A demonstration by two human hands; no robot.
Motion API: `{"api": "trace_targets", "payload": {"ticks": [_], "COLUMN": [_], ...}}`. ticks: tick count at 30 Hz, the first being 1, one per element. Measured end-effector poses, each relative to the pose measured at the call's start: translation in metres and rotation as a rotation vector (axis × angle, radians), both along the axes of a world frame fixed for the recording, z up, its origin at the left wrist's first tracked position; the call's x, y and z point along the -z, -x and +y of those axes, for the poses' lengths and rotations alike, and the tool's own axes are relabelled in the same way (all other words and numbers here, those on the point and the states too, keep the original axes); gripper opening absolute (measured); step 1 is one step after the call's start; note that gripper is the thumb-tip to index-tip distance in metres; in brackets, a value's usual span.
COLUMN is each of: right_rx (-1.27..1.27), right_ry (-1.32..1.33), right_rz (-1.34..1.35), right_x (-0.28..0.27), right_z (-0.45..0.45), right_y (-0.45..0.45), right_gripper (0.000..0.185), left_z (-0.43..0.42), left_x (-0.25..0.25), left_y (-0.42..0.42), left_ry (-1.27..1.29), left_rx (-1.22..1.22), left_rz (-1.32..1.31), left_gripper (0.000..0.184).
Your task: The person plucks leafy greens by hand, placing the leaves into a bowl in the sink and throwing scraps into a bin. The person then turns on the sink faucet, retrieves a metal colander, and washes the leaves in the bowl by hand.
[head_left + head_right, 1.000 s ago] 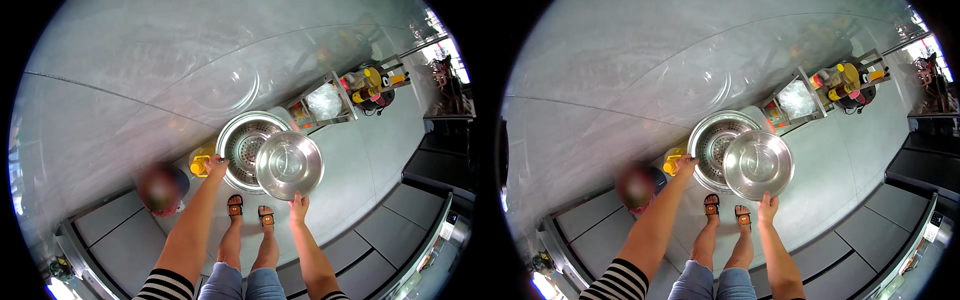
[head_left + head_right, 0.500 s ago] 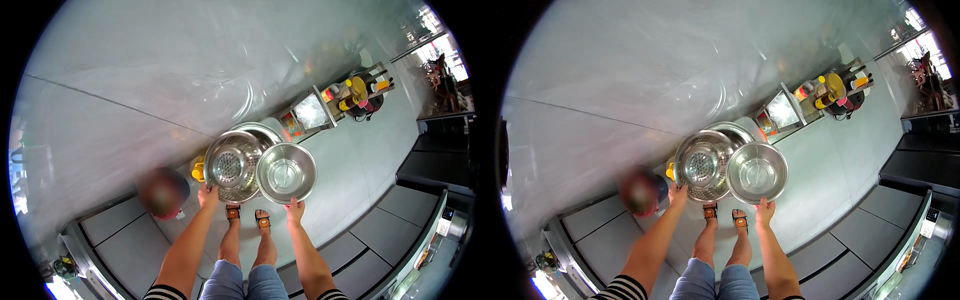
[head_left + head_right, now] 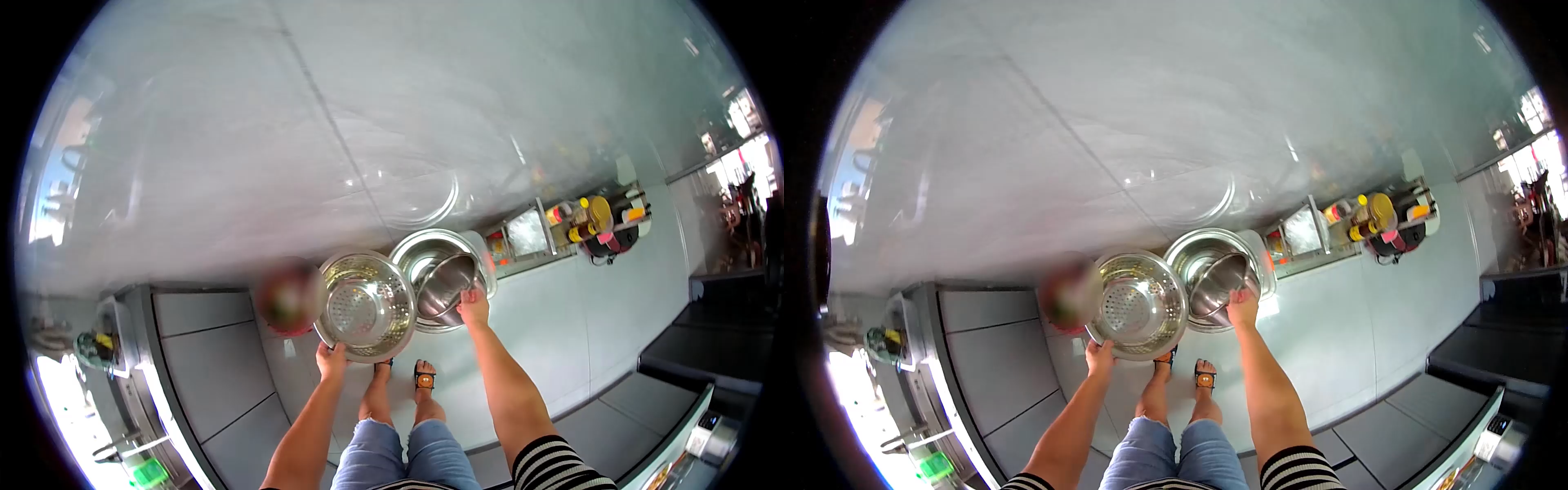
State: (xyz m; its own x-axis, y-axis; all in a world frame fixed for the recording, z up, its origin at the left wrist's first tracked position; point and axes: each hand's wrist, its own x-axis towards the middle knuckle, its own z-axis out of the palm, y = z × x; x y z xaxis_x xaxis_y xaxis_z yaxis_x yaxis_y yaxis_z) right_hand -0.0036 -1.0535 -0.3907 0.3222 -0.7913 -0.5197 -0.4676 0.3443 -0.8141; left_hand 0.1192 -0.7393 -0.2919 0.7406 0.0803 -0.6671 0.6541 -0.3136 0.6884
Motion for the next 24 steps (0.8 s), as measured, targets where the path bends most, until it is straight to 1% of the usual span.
{"api": "trace_targets", "payload": {"ticks": [2,3,5,6,7,9,10,11,13,14,15,17,18,19,21,22,24], "right_rx": [-0.152,-0.227,-0.23,-0.233,-0.255,-0.238,-0.285,-0.331,-0.556,-0.635,-0.633,-0.769,-0.866,-0.897,-1.02,-1.057,-1.119], "right_ry": [-0.039,-0.053,-0.2,-0.27,-0.421,-0.442,-0.438,-0.492,-0.477,-0.359,-0.359,-0.282,-0.293,-0.277,-0.253,-0.262,-0.283], "right_rz": [0.252,0.381,0.424,0.45,0.357,0.065,-0.007,-0.07,0.049,-0.111,-0.09,-0.091,-0.094,-0.1,-0.119,-0.136,-0.175], "right_x": [0.036,0.044,0.022,0.004,-0.015,-0.054,-0.071,-0.088,-0.129,-0.143,-0.146,-0.201,-0.216,-0.224,-0.278,-0.289,-0.301], "right_z": [0.0,0.005,0.023,0.028,0.033,0.056,0.069,0.081,0.103,0.121,0.133,0.16,0.173,0.19,0.232,0.256,0.303], "right_y": [0.012,0.016,0.026,0.028,0.022,0.007,-0.003,-0.012,-0.031,-0.039,-0.043,-0.06,-0.067,-0.074,-0.086,-0.094,-0.102], "right_gripper": [0.032,0.035,0.041,0.044,0.048,0.055,0.061,0.064,0.058,0.052,0.037,0.031,0.027,0.025,0.014,0.013,0.012], "left_z": [0.011,0.013,0.015,0.023,0.027,0.033,0.04,0.048,0.063,0.07,0.08,0.105,0.12,0.134,0.167,0.189,0.233], "left_x": [-0.002,-0.011,-0.035,-0.035,-0.044,-0.063,-0.064,-0.065,-0.078,-0.089,-0.096,-0.124,-0.136,-0.151,-0.178,-0.185,-0.193], "left_y": [0.007,0.011,0.021,0.026,0.03,0.038,0.042,0.046,0.05,0.051,0.053,0.054,0.057,0.062,0.068,0.07,0.078], "left_ry": [-0.015,0.022,0.101,0.151,0.171,0.211,0.213,0.233,0.275,0.293,0.256,0.294,0.307,0.304,0.29,0.297,0.322], "left_rx": [-0.029,-0.061,-0.122,-0.131,-0.15,-0.195,-0.206,-0.232,-0.291,-0.316,-0.331,-0.421,-0.428,-0.435,-0.457,-0.484,-0.57], "left_rz": [0.036,0.044,0.063,0.07,0.077,0.084,0.069,0.076,0.079,0.09,0.079,0.073,0.047,0.015,-0.059,-0.09,-0.118], "left_gripper": [0.023,0.023,0.023,0.024,0.024,0.024,0.026,0.028,0.032,0.036,0.036,0.035,0.038,0.04,0.043,0.044,0.041]}}
